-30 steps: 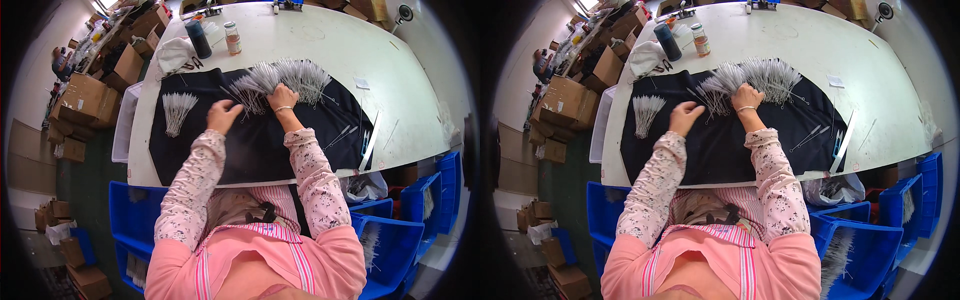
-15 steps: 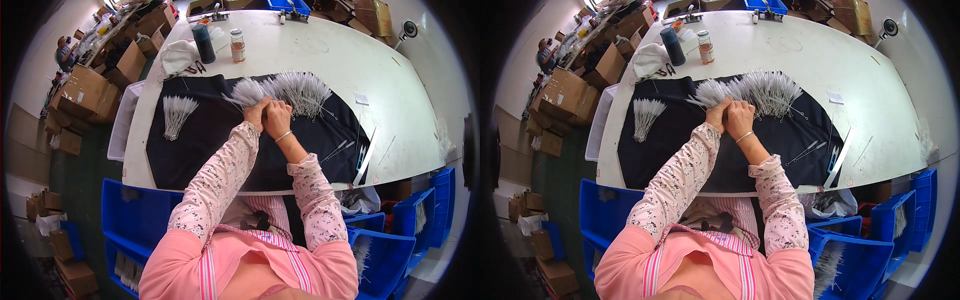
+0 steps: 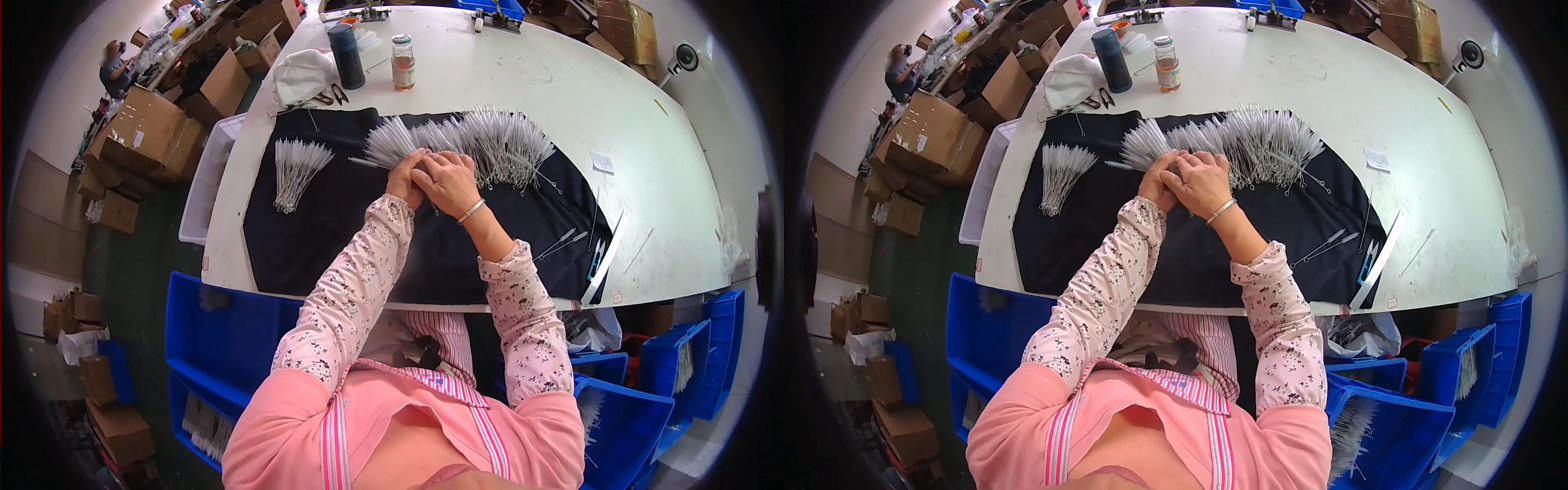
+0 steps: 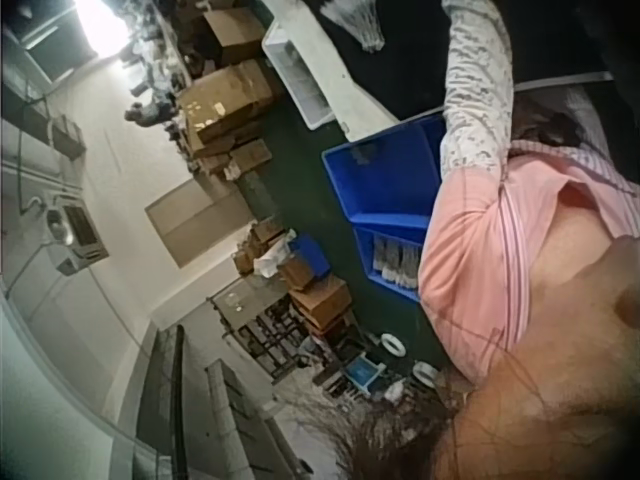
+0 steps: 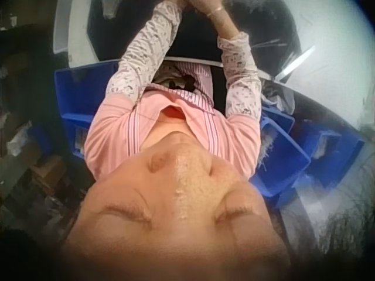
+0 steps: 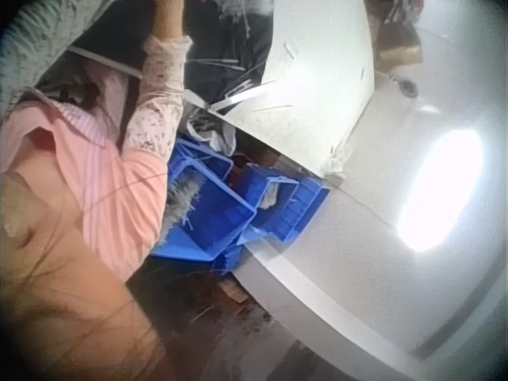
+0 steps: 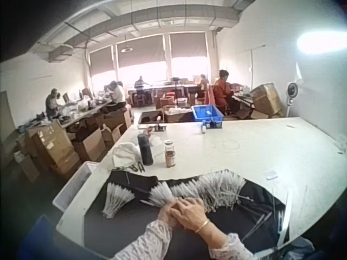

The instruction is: The person gathers loose white cable ties from a black cloth on a table, aligns them into neat bundles, and secures them with a twist tie. They then place the finished bundles into a blue bin. The process is repeated multiple times throughout the video.

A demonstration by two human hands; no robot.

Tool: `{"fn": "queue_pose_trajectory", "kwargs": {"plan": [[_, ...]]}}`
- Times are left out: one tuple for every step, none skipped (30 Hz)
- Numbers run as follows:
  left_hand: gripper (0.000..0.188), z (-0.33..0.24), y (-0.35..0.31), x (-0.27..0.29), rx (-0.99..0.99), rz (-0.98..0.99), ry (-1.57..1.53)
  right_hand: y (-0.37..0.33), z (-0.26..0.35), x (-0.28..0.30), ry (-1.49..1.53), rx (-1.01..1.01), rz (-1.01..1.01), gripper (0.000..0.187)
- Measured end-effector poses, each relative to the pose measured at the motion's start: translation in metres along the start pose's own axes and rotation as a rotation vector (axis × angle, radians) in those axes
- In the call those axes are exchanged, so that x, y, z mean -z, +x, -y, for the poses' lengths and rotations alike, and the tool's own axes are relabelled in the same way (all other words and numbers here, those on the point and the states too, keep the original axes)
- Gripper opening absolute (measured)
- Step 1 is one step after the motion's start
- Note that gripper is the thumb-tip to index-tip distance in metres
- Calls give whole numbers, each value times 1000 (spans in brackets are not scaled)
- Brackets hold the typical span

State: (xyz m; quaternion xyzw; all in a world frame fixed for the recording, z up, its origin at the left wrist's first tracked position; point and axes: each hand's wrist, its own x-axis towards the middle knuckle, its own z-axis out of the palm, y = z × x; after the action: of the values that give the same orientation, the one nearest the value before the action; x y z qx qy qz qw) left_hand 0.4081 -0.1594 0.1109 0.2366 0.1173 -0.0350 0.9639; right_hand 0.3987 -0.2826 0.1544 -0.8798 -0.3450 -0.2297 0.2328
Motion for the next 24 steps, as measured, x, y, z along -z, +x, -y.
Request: {"fn": "queue_pose_trajectory", "kwargs": {"plan": [[13, -2, -3, 1, -3, -18, 7, -2, 1, -1, 37, -25, 41, 44], [13, -6, -7, 3, -6, -37, 14, -4, 3, -1, 73, -50, 81, 44], [13, -9, -11, 2, -8, -52, 23, -5, 4, -2, 107, -76, 119, 45], [13, -9, -13, -2, -54, -113, 0, -9, 4, -5, 234, -126, 127, 47], [12, -12, -19, -3, -77, -118, 31, -15, 4, -11, 361, -175, 135, 50], [11, -17, -27, -3, -104, -126, 61, -17, 9, -11, 490, -223, 145, 55], [9, -21, -34, -5, -131, -135, 90, -20, 14, -9, 470, -197, 197, 59], [8, -22, -39, -9, -202, -188, 86, -23, 18, -6, 450, -172, 248, 64], [7, -25, -45, -10, -240, -261, 126, -24, 29, 1, 434, -141, 304, 69], [7, -25, -51, -10, -269, -334, 169, -25, 45, 6, 415, -177, 287, 63], [7, -25, -56, -10, -297, -408, 211, -26, 59, 6, 346, -228, 273, 58], [9, -21, -64, -14, -345, -450, 202, -30, 72, 6, 270, -283, 261, 52], [10, -17, -73, -19, -391, -462, 227, -34, 82, 4, 197, -336, 250, 47], [12, -15, -81, -24, -437, -474, 253, -36, 87, -1, 184, -366, 215, 33], [13, -15, -90, -29, -486, -488, 283, -38, 90, -4, 225, -390, 223, 30], [15, -15, -98, -32, -496, -475, 303, -40, 92, -8, 265, -416, 231, 28], [16, -16, -104, -23, -460, -417, 344, -42, 94, -12, 304, -442, 239, 25], [16, -23, -109, -16, -425, -353, 391, -44, 95, -19, 403, -436, 143, 20], [16, -29, -114, -9, -388, -288, 436, -45, 93, -23, 631, -500, 193, 19], [20, -33, -122, -2, -355, -260, 497, -45, 89, -25, 859, -563, 242, 18], [22, -41, -133, -1, -285, -214, 477, -46, 88, -24, 1090, -626, 286, 17], [24, -51, -144, -3, -221, -165, 462, -37, 92, -7, 1351, -826, 409, 13], [26, -60, -154, -1, -158, -117, 446, -37, 92, -4, 1435, -849, 447, 12], [30, -67, -163, 4, -87, -129, 523, -38, 90, 1, 1510, -877, 481, 10]]}}
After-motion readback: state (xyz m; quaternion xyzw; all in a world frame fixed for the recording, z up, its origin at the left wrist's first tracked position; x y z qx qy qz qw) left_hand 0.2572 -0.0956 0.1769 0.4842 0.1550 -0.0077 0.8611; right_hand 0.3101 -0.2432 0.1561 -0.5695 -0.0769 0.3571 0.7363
